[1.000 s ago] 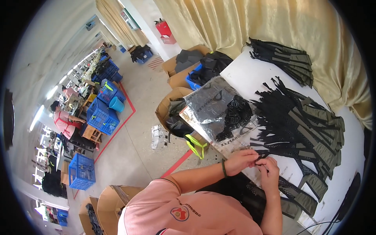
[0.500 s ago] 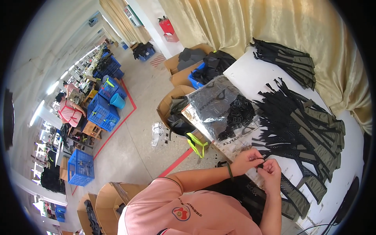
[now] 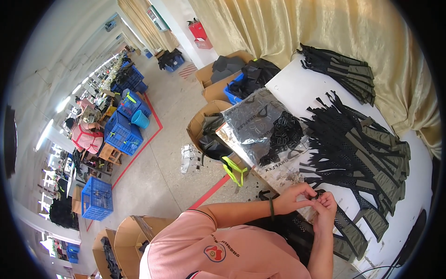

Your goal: Inspecting and organizing black mesh straps and buckles on a workbench.

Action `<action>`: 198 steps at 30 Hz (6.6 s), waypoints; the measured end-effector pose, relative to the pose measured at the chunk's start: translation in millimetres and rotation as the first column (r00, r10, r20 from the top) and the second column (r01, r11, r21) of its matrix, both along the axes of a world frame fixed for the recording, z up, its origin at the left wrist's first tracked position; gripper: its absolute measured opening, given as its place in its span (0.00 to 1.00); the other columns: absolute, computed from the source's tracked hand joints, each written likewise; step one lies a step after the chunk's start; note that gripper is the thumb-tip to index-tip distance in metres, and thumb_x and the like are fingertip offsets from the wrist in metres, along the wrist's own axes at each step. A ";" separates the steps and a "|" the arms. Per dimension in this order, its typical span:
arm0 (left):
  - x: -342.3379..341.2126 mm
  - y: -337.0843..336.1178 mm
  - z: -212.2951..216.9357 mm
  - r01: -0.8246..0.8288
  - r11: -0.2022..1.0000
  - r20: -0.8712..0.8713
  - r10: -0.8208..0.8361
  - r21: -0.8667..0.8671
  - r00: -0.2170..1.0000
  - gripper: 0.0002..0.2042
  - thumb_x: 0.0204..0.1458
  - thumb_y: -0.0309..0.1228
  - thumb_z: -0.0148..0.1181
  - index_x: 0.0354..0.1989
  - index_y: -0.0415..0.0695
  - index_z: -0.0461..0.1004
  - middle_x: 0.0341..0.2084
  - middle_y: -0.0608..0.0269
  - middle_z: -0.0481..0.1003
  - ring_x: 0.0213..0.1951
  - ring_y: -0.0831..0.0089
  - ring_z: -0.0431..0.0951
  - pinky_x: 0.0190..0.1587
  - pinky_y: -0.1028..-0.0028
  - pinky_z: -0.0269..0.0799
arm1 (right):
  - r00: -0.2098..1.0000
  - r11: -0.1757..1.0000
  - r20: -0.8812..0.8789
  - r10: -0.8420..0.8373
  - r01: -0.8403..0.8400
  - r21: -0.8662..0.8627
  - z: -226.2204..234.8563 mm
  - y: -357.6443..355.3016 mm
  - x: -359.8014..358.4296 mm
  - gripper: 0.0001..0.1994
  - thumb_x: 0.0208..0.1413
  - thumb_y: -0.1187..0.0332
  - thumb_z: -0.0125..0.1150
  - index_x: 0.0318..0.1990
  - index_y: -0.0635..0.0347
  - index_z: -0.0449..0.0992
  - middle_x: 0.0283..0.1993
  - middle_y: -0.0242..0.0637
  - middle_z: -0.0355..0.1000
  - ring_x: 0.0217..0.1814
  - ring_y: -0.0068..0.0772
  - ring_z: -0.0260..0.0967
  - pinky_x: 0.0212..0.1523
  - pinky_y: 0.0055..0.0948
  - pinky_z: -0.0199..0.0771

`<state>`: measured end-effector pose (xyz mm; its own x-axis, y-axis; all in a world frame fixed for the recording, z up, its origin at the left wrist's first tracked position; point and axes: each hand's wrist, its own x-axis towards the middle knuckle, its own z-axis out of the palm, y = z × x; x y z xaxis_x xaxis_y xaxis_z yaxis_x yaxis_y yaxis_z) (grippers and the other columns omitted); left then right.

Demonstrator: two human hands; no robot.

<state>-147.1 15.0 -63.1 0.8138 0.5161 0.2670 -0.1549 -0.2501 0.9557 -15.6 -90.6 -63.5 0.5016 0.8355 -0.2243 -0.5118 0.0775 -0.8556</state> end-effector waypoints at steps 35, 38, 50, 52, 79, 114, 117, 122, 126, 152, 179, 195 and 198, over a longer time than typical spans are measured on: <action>4.7 2.2 17.1 0.147 0.983 -0.026 -0.145 0.112 0.989 0.11 0.41 0.30 0.70 0.30 0.43 0.73 0.30 0.61 0.69 0.35 0.65 0.70 0.39 0.70 0.66 | 0.756 0.946 0.602 0.257 -0.068 -0.318 48.0 -12.3 7.7 0.04 0.57 0.75 0.53 0.32 0.64 0.73 0.24 0.25 0.64 0.28 0.15 0.58 0.30 0.18 0.60; -5.6 -9.9 7.8 0.174 0.982 0.008 -0.175 0.068 0.985 0.14 0.46 0.28 0.67 0.39 0.42 0.69 0.34 0.64 0.69 0.35 0.74 0.70 0.37 0.75 0.70 | 0.777 0.975 0.597 0.200 -0.096 -0.201 45.0 -11.5 11.4 0.04 0.57 0.73 0.52 0.32 0.62 0.71 0.28 0.27 0.65 0.32 0.19 0.62 0.34 0.22 0.65; -111.0 -3.8 -66.2 -0.467 0.488 -0.533 0.006 -0.737 0.846 0.13 0.51 0.27 0.63 0.42 0.44 0.67 0.25 0.66 0.69 0.27 0.76 0.73 0.30 0.76 0.70 | -0.045 0.744 0.972 0.229 0.653 -0.145 -24.2 -64.4 137.4 0.16 0.40 0.70 0.67 0.40 0.58 0.75 0.41 0.38 0.70 0.48 0.44 0.65 0.49 0.42 0.63; -114.6 3.5 -74.4 -0.515 0.578 -0.628 0.006 -0.633 0.779 0.14 0.50 0.28 0.64 0.42 0.44 0.67 0.25 0.66 0.69 0.27 0.78 0.72 0.29 0.77 0.68 | 0.019 0.680 0.923 0.383 0.671 -0.296 -30.8 -69.7 146.4 0.15 0.40 0.70 0.68 0.38 0.58 0.75 0.43 0.36 0.69 0.50 0.42 0.64 0.50 0.46 0.62; 25.6 8.1 -13.9 0.662 0.007 0.645 -0.218 -0.750 0.733 0.15 0.50 0.30 0.61 0.47 0.46 0.70 0.47 0.60 0.67 0.42 0.68 0.70 0.49 0.71 0.67 | 0.429 0.815 0.744 0.513 0.028 -0.578 108.2 -120.2 100.7 0.06 0.53 0.69 0.62 0.32 0.63 0.74 0.24 0.38 0.73 0.26 0.33 0.70 0.30 0.29 0.69; -51.6 165.9 -21.9 0.150 0.797 -0.598 0.299 0.585 0.744 0.17 0.39 0.27 0.69 0.40 0.47 0.75 0.36 0.53 0.69 0.41 0.52 0.72 0.43 0.61 0.69 | 0.355 0.963 0.904 0.239 -0.205 -0.174 -62.1 42.9 -8.4 0.07 0.52 0.68 0.60 0.38 0.57 0.78 0.32 0.39 0.72 0.33 0.47 0.70 0.34 0.35 0.71; -47.2 162.5 -17.7 0.109 0.800 -0.565 0.313 0.591 0.763 0.15 0.37 0.26 0.69 0.36 0.44 0.74 0.32 0.53 0.69 0.39 0.50 0.72 0.41 0.61 0.69 | 0.370 0.962 0.895 0.250 -0.201 -0.186 -58.9 46.9 -5.9 0.07 0.52 0.69 0.60 0.38 0.59 0.77 0.31 0.39 0.72 0.31 0.40 0.71 0.33 0.33 0.71; -39.9 130.7 -5.2 -0.163 0.943 -0.482 0.292 0.291 0.826 0.10 0.43 0.19 0.65 0.32 0.40 0.70 0.27 0.63 0.73 0.27 0.76 0.74 0.30 0.75 0.69 | 0.806 0.936 0.478 0.350 -0.285 -0.206 -32.4 52.0 1.1 0.08 0.55 0.68 0.59 0.37 0.63 0.77 0.29 0.31 0.72 0.29 0.21 0.67 0.30 0.24 0.68; -21.8 77.7 -12.7 -0.115 0.934 -0.119 0.079 -0.339 0.990 0.08 0.50 0.17 0.59 0.37 0.39 0.70 0.31 0.67 0.74 0.30 0.83 0.74 0.33 0.82 0.70 | 0.889 0.918 0.229 0.395 -0.388 -0.080 -3.8 45.0 2.3 0.08 0.56 0.68 0.61 0.38 0.64 0.77 0.28 0.26 0.70 0.27 0.14 0.63 0.29 0.16 0.63; -10.3 26.9 -3.4 -0.022 0.932 -0.009 0.020 -0.363 1.000 0.10 0.52 0.13 0.51 0.41 0.38 0.68 0.37 0.60 0.75 0.37 0.79 0.75 0.41 0.81 0.70 | 0.902 0.913 -0.182 0.393 -0.406 -0.041 4.7 21.8 8.0 0.06 0.52 0.73 0.58 0.35 0.67 0.76 0.28 0.33 0.71 0.26 0.22 0.64 0.31 0.21 0.63; -15.0 32.0 -7.8 -0.161 0.969 0.023 0.160 0.188 0.987 0.11 0.44 0.11 0.58 0.34 0.41 0.73 0.40 0.57 0.75 0.44 0.66 0.76 0.44 0.74 0.72 | 0.964 0.974 0.143 0.226 -0.222 -0.038 21.5 18.0 -0.4 0.07 0.54 0.76 0.58 0.40 0.62 0.75 0.32 0.32 0.73 0.37 0.19 0.69 0.37 0.19 0.68; -3.8 23.0 -17.1 -0.101 0.704 -0.130 0.013 -0.703 0.991 0.03 0.57 0.28 0.56 0.37 0.44 0.71 0.29 0.71 0.74 0.30 0.83 0.72 0.34 0.81 0.67 | 0.617 0.982 0.787 0.001 -0.148 0.115 15.4 7.9 -10.2 0.08 0.46 0.81 0.61 0.33 0.59 0.76 0.29 0.29 0.70 0.34 0.25 0.69 0.35 0.23 0.69; -1.4 22.1 -14.8 -0.135 0.760 -0.119 0.077 -0.635 0.990 0.03 0.55 0.25 0.58 0.36 0.42 0.72 0.29 0.70 0.75 0.30 0.82 0.73 0.34 0.82 0.68 | 0.924 0.978 0.322 0.208 -0.202 -0.052 14.1 5.5 -10.1 0.09 0.47 0.81 0.62 0.36 0.61 0.74 0.30 0.26 0.70 0.32 0.15 0.67 0.32 0.16 0.68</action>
